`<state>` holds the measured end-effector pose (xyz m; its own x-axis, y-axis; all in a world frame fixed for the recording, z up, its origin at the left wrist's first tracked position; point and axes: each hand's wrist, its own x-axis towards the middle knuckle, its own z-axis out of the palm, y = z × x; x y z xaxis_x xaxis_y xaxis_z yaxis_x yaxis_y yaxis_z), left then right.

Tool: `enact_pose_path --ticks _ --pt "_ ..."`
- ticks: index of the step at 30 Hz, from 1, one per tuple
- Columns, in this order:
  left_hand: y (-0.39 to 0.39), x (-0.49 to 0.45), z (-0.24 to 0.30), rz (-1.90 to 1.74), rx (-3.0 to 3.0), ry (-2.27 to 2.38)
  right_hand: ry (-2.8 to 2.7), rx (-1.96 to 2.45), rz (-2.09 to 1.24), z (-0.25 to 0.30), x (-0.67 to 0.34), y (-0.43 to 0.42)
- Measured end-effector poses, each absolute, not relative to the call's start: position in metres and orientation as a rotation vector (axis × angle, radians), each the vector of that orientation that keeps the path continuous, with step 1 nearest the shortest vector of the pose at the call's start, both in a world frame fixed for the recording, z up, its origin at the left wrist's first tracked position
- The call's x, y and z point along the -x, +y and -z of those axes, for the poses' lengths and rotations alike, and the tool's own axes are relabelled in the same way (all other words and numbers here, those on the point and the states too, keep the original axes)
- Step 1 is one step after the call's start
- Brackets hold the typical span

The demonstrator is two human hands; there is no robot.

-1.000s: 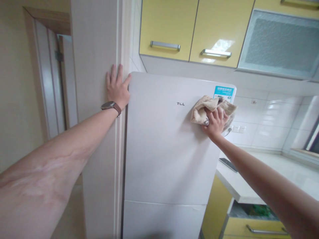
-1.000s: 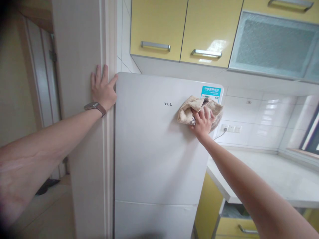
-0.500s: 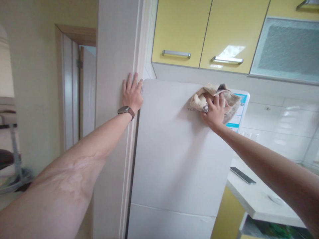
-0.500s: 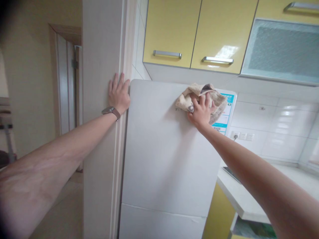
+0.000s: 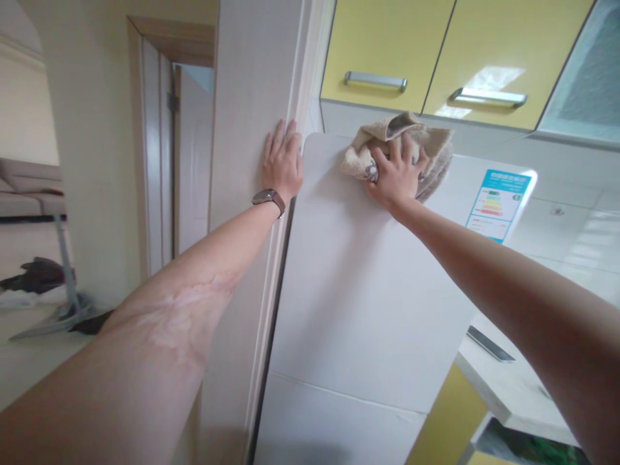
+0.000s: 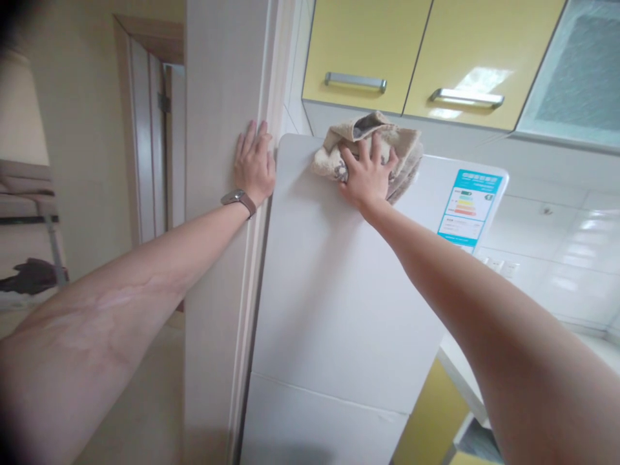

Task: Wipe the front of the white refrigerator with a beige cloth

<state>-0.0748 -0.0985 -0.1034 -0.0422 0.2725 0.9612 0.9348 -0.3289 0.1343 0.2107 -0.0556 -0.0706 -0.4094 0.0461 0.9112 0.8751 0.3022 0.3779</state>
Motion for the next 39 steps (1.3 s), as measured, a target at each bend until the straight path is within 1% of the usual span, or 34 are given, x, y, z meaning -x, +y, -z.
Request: enact_pose_path --ticks 4,13,16,18,21,25,31,33,35,39 --pt "-0.094 0.076 0.104 1.420 1.624 -1.265 -1.801 0.830 1.227 0.079 -0.186 -0.064" --pt "-0.076 0.081 0.102 1.582 1.621 -1.089 -2.056 0.742 1.242 0.125 -0.125 -0.082" --pt "-0.074 0.082 0.102 1.600 1.631 -1.079 -2.139 0.709 1.228 0.146 -0.120 -0.084" --pt "-0.074 0.083 0.102 1.610 1.639 -1.081 -2.191 0.687 1.215 0.170 -0.119 -0.086" --pt "-0.071 0.084 0.101 1.589 1.645 -1.071 -2.250 0.665 1.172 0.225 -0.117 -0.090" --pt "-0.065 0.087 0.101 1.524 1.651 -1.053 -2.367 0.648 1.066 0.321 -0.108 -0.091" --pt "-0.062 0.089 0.103 1.450 1.564 -1.077 -2.590 0.654 0.736 0.460 -0.108 -0.096" --pt "-0.062 0.089 0.103 1.417 1.542 -1.088 -2.638 0.672 0.640 0.505 -0.122 -0.100" --pt "-0.063 0.089 0.103 1.428 1.541 -1.102 -2.688 0.661 0.611 0.550 -0.147 -0.104" --pt "-0.068 0.086 0.103 1.489 1.541 -1.111 -2.677 0.685 0.725 0.624 -0.221 -0.113"
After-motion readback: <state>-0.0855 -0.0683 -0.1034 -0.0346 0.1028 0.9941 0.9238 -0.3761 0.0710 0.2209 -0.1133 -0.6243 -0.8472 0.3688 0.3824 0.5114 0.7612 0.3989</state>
